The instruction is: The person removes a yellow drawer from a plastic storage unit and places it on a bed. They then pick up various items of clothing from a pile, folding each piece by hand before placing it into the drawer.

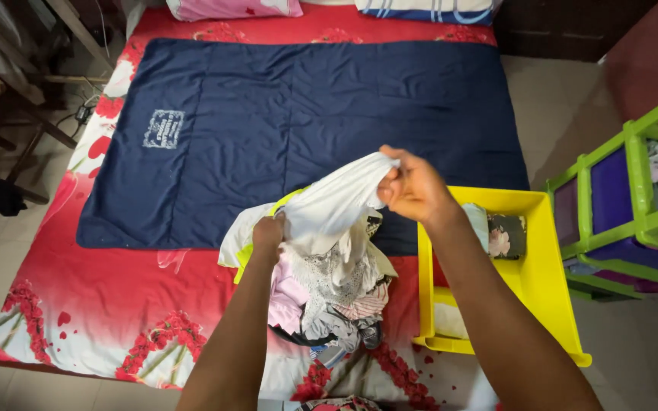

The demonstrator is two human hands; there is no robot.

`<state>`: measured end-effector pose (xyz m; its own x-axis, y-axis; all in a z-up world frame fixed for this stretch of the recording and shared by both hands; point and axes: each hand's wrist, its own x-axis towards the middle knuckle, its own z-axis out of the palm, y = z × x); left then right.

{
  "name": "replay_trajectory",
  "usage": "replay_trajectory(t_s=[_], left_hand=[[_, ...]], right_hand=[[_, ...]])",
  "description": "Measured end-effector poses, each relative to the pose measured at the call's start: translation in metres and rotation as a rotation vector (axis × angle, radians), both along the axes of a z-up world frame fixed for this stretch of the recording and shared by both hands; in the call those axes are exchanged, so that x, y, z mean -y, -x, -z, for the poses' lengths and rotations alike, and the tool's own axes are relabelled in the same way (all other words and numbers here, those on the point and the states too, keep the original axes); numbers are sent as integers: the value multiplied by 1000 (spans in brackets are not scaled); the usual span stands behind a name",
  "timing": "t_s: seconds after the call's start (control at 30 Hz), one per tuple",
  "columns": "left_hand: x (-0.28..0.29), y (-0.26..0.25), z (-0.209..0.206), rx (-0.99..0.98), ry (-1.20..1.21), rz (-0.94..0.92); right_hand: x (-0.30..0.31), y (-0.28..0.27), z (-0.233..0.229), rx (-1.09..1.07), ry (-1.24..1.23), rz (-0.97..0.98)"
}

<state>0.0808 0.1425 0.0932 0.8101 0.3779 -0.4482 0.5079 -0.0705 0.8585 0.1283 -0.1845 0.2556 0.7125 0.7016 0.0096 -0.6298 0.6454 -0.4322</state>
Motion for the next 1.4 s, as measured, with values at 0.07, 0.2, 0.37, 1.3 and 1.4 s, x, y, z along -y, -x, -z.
replay_trajectory(t_s=[0.07, 0.2, 0.37, 1.3, 1.4], left_hand=[[9, -12, -12, -41, 358, 1], [32, -26, -59, 104, 952, 197], [64, -27, -156, 172, 1173, 317], [44, -20, -223, 151, 889, 475], [62, -18, -246, 196, 981, 616]], right_hand=[[13, -4, -8, -60, 64, 164], [11, 18, -60, 23, 379, 390], [-19, 44, 5, 620, 947, 280], [1, 35, -46, 973, 1237, 477], [-52, 66, -65, 789, 1089, 138]])
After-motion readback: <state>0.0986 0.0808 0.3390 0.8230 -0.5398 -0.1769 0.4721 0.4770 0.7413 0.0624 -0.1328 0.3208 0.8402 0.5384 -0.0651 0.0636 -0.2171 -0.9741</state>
